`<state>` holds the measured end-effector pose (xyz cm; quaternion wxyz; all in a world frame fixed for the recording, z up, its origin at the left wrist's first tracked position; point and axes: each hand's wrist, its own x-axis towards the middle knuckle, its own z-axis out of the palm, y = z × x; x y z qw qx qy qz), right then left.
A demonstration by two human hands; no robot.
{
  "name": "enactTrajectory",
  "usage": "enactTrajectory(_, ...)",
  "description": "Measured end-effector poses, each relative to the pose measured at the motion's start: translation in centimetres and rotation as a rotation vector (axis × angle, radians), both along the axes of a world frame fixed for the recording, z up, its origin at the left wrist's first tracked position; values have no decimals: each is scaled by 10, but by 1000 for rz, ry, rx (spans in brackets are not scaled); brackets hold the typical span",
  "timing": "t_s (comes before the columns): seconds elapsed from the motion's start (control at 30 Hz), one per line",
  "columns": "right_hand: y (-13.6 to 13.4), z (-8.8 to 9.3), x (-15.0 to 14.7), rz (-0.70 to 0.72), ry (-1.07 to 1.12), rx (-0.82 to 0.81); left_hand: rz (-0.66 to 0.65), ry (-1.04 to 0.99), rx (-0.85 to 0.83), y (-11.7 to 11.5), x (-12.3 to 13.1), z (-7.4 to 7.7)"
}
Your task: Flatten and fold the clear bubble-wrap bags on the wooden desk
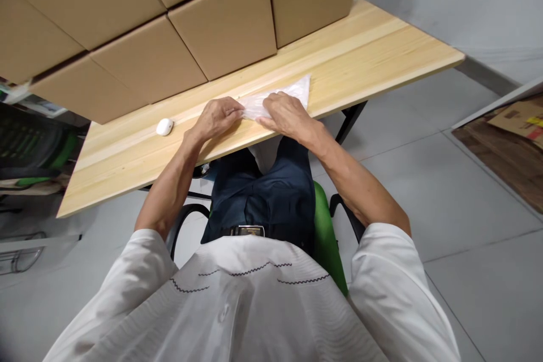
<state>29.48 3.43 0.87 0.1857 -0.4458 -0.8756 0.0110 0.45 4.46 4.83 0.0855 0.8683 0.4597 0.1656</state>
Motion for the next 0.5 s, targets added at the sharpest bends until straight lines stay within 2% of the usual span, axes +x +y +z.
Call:
enactTrajectory(0.27, -13, 10, -15, -85, -15, -26, 70, -11, 133, 5, 6, -14)
enactTrajectory(0.4, -16, 16, -24, -160, -3, -52, 54, -51, 185, 13, 8, -20)
enactTrajectory(0.5, -20, 21, -32, -222, 25, -89, 33, -125, 203, 17, 8, -18)
